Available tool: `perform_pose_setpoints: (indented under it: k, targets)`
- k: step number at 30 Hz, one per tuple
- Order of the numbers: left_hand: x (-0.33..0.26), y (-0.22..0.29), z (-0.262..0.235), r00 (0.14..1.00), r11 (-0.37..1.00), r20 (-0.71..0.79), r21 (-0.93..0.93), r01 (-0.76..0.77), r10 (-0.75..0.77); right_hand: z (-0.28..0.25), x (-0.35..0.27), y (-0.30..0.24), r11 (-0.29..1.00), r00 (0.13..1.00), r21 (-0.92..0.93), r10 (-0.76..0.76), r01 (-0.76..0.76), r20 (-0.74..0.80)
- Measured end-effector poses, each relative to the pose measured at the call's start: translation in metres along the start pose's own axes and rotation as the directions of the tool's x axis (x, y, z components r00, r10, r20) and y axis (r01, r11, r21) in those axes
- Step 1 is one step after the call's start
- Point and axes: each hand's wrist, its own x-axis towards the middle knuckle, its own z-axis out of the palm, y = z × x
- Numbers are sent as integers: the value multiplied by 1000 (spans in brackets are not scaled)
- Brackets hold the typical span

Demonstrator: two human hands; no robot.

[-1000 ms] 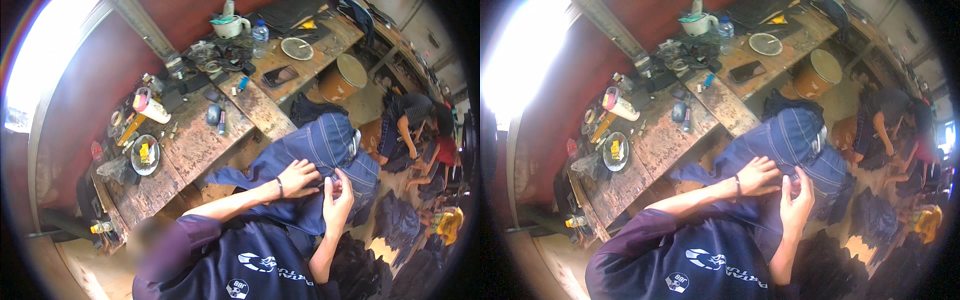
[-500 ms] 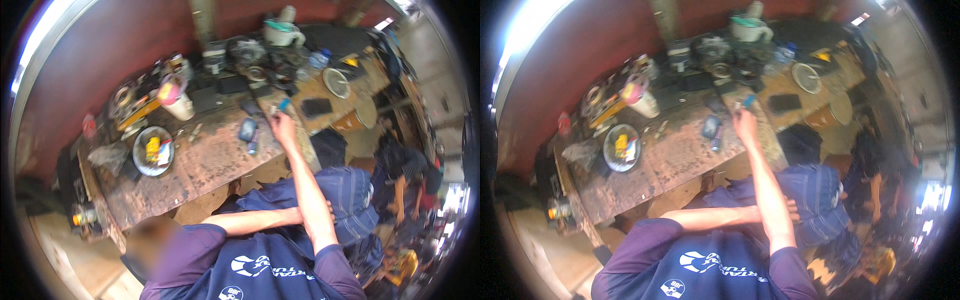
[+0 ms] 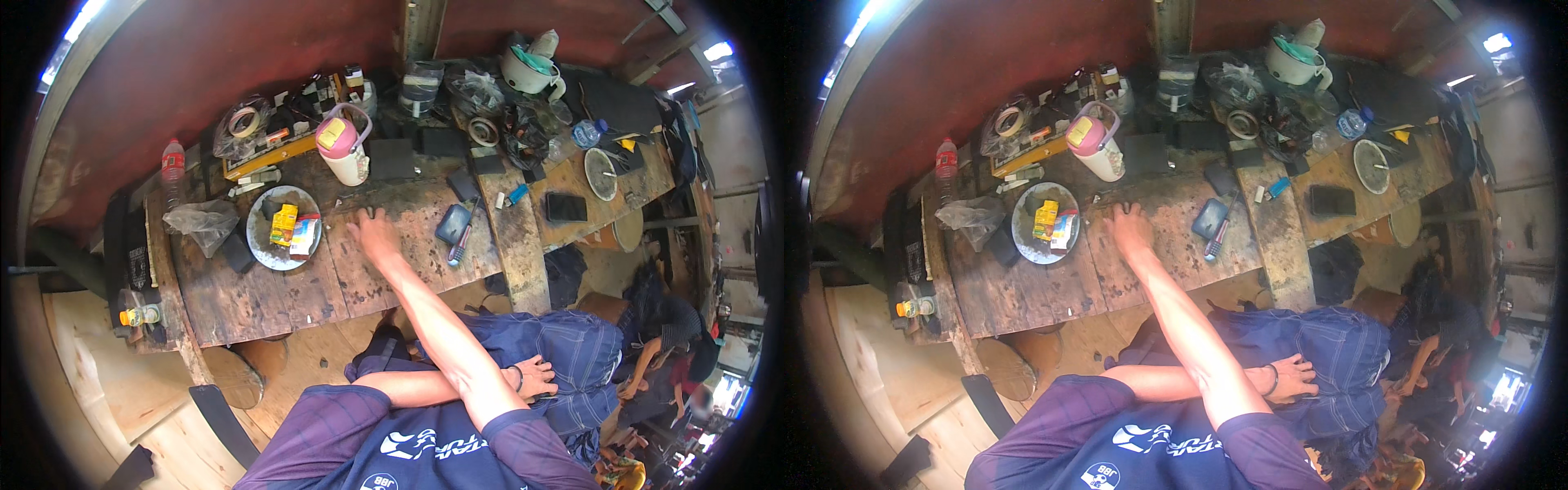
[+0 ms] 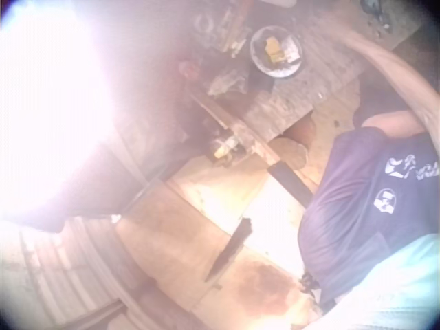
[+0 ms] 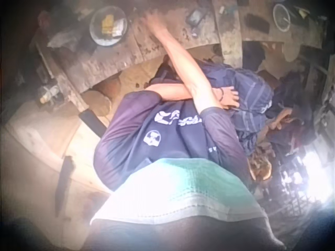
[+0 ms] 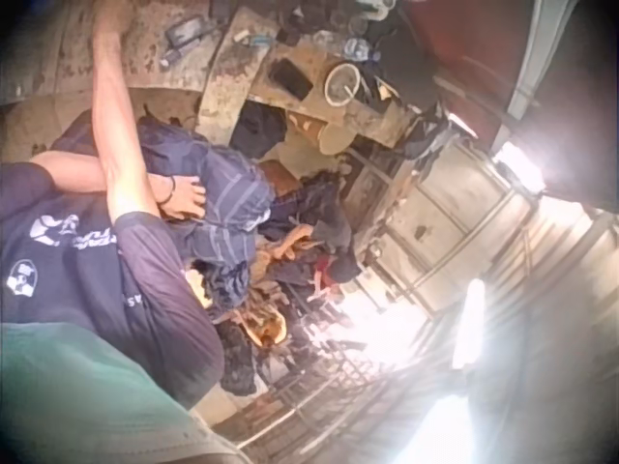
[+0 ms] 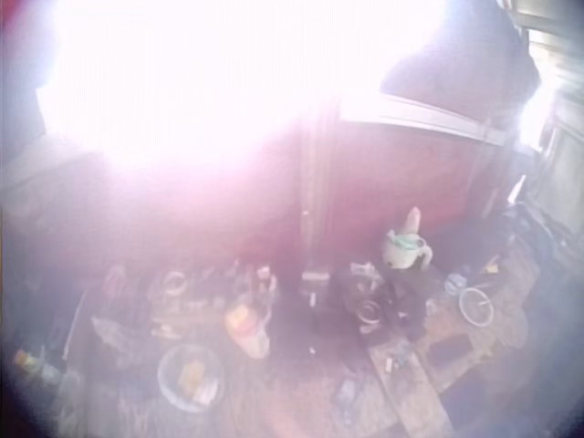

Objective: The person repeatedly picks up denim shorts from a pile, turns them inside out, and folds them by hand. They place the folded items into a growing stack on the table. Other workers are visible in the background performing similar tasks.

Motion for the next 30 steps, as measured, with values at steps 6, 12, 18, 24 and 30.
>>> perform_pose_setpoints:
  k: [6,12,18,24,30]
  targets:
    - [-3,13,9,985,987,-170,146,66,-40,-55,-44,9,977,1000,215,-15,13,10]
    - [18,31,39,941,960,-328,279,15,81,-203,-242,69,875,752,447,166,187,-638]
    - [37,39,45,943,958,-312,216,189,-115,-248,-502,123,636,249,767,731,90,-635]
    - [41,51,38,938,923,-342,340,183,-61,-163,-565,150,713,437,698,650,-68,-622]
    - [41,54,50,885,907,-442,299,298,-145,-147,-572,207,848,403,517,516,-116,-756]
